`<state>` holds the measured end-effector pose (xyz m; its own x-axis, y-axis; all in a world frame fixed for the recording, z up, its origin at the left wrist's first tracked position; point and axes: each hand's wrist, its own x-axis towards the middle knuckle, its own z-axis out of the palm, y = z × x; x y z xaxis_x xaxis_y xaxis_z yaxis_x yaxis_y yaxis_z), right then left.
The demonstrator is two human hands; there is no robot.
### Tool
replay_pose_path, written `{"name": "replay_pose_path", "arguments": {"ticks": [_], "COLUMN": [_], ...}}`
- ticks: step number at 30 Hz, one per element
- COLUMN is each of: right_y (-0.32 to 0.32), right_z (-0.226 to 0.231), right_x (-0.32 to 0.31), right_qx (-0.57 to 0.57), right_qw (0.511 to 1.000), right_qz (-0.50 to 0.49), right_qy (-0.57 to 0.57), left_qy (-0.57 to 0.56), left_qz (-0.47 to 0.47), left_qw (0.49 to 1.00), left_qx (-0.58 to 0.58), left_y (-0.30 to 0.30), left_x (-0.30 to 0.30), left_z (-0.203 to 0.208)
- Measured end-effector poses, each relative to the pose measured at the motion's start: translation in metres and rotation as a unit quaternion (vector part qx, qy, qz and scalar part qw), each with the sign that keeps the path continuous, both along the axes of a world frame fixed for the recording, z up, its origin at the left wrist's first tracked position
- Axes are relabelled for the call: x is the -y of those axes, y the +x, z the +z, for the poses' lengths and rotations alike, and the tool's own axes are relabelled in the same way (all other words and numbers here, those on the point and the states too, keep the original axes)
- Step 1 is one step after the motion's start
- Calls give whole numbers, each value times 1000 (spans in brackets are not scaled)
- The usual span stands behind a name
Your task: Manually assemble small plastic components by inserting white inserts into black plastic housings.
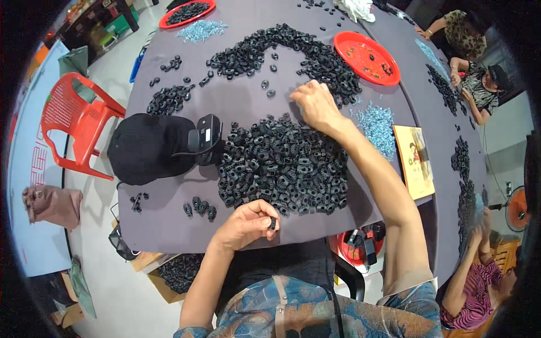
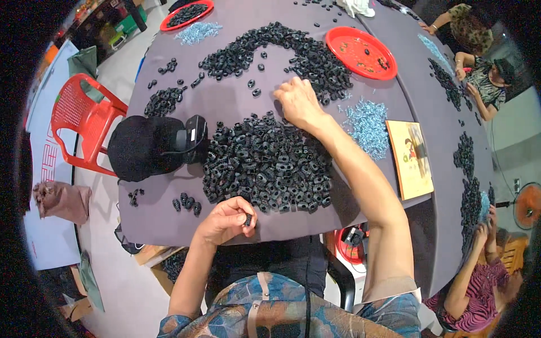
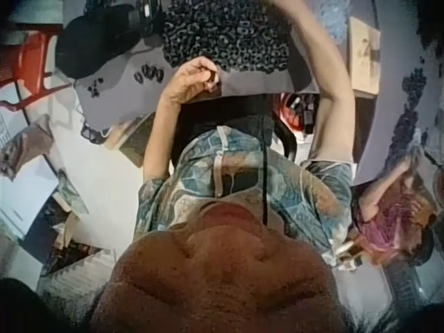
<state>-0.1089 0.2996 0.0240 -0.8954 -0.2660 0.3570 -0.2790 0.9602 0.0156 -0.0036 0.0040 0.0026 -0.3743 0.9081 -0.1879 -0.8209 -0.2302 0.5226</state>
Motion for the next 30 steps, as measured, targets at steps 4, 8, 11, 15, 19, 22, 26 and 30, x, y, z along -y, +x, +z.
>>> {"name": "replay_pose_path", "arguments": {"ticks": [4,8,11,15,19,22,26,30], "right_y": [16,42,54,56,32,-3,-54,-85], "right_z": [-3,6,13,4,-14,-20,-25,-13], "right_x": [8,3,-14,-37,-40,-37,-50,-46], "right_qx": [8,44,18,84,53,55,20,38], "right_qw": [1000,987,988,987,989,987,990,975], "right_qz": [7,61,-22,-66,-14,-22,-10,-47], "right_qy": [17,-139,-152,-119,-139,-152,-141,-212], "left_qy": [5,0,6,6,1,-8,-12,-20], "left_qz": [0,5,1,1,1,9,5,16], "left_qw": [1000,1000,1000,1000,1000,1000,1000,999], "left_qx": [-7,-12,-15,-8,-8,3,15,19], "left_y": [1,2,1,1,2,2,1,0], "left_x": [0,1,3,1,0,3,1,2], "left_z": [-3,-4,-3,-3,-2,-2,-1,-2]}}
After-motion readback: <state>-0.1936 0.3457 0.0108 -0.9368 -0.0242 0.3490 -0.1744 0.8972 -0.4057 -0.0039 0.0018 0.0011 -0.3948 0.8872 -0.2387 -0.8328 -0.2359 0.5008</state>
